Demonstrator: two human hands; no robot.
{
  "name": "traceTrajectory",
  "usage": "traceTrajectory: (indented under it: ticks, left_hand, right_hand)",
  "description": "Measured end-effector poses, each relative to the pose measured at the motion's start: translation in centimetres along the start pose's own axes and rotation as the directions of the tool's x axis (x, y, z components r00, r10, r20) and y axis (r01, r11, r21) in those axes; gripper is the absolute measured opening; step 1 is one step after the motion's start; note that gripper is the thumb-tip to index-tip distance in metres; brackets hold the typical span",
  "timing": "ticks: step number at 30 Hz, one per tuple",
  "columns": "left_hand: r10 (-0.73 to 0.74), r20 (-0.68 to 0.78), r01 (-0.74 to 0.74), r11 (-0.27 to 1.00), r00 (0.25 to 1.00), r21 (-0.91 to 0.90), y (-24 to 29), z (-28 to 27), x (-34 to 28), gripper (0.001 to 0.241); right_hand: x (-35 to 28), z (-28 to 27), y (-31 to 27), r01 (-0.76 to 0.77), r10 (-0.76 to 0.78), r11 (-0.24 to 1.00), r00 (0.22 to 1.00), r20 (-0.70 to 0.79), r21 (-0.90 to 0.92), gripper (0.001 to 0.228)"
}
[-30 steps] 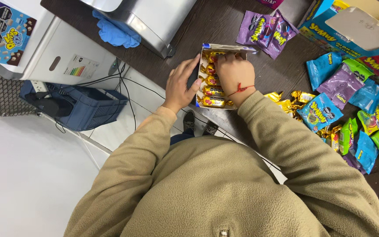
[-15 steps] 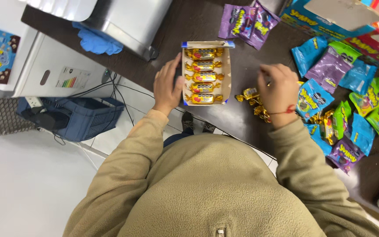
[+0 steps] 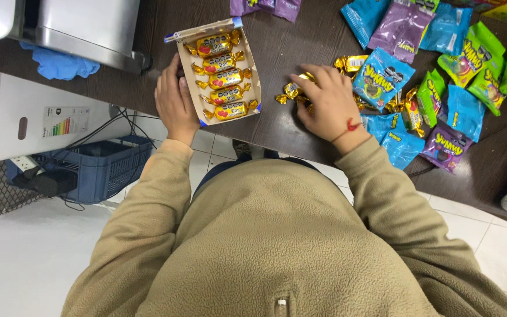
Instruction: The person sorts various candy packets and individually wrapped candies on a counter and places them into small cardboard display boxes.
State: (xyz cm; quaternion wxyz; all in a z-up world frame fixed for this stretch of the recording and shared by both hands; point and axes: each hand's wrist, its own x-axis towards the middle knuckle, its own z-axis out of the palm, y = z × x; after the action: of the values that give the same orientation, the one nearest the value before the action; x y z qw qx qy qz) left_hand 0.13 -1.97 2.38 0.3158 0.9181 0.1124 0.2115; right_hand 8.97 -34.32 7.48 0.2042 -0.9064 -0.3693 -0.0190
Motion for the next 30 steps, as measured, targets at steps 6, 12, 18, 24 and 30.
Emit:
traceTrajectory:
  ticks: [6,12,18,24,30]
  left_hand:
    - [0.009,-0.003,-0.009,1.0,1.0,-0.002,-0.1,0.0,0.1,0.063]
    - [-0.019,0.003,0.019,1.0,1.0,0.01,-0.6,0.2,-0.2,0.062]
    - [-0.015,0.011,0.015,1.0,1.0,-0.011,-0.1,-0.1,0.0,0.064]
    - [0.0,0.006,0.0,1.0,1.0,-0.007,-0.4,0.1,-0.1,0.062]
    - [-0.003,0.008,0.003,1.0,1.0,-0.017,-0.2,-0.2,0.0,0.062]
  right_hand:
    - [1.9,2.0,1.3,0.114,-0.109,0.959,0.993,0.033,-0.261,0.046]
    - [3.7,0.7,3.6,-0.011,0.035,0.897,0.998,-0.046,0.443,0.041]
    - [5.0,3.1,5.5,-0.383,0.431,-0.041,0.826,0.362,0.923,0.022]
    - [6.5,2.5,5.6,-0.574,0.553,-0.178,0.614,0.563,0.799,0.029]
    - [5.6,4.8,9.1,-0.437,0.435,0.84,0.897,0.081,0.321,0.037]
